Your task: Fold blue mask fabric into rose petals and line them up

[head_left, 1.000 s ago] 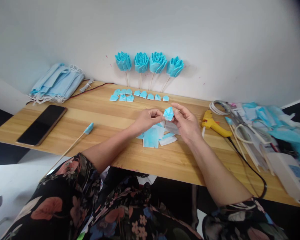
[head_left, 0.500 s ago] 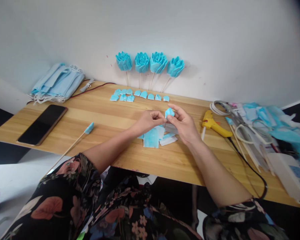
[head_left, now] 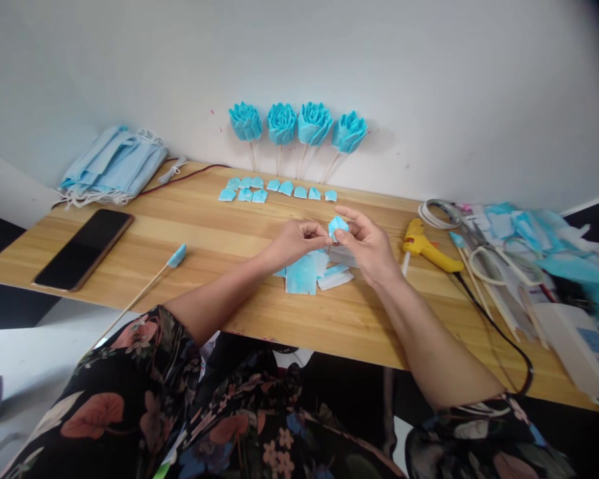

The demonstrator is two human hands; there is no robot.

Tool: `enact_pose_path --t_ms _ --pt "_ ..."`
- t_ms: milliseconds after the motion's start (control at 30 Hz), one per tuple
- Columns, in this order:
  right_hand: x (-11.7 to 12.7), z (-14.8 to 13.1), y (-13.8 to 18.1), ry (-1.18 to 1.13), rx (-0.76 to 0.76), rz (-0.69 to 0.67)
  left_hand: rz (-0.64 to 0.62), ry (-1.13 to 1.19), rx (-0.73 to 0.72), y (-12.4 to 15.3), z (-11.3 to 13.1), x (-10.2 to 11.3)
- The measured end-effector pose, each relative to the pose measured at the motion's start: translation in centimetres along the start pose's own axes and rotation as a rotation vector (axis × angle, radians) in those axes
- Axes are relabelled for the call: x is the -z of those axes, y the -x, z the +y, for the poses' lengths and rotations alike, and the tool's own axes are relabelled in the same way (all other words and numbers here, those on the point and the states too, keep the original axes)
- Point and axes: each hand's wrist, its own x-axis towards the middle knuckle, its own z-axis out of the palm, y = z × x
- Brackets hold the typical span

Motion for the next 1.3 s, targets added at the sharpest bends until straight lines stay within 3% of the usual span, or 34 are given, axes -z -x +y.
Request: enact_pose_path --t_ms 367,600,1000,1167,1300 --pt "-0.6 1.6 0.0 -0.222 -0.048 -0.066 0.040 0.047 -0.020 0.2 1.3 -0.1" --pt "-0.1 -0.1 -0.2 -0.307 -0.107 -0.058 0.120 0.017 0.001 0.1 1.4 0.0" --pt "-0.1 0.0 -0.2 -0.124 -0.034 -0.005 0.085 0.064 0.055 0.4 1.7 0.1" --pt "-0.1 -0.3 0.0 -0.070 -0.005 -0.003 0.128 0.094 0.078 0.2 1.4 0.2" --pt "-0.5 -0.4 0.2 -0.040 -0.001 -0.023 0.067 0.168 0.056 0.0 0.7 0.0"
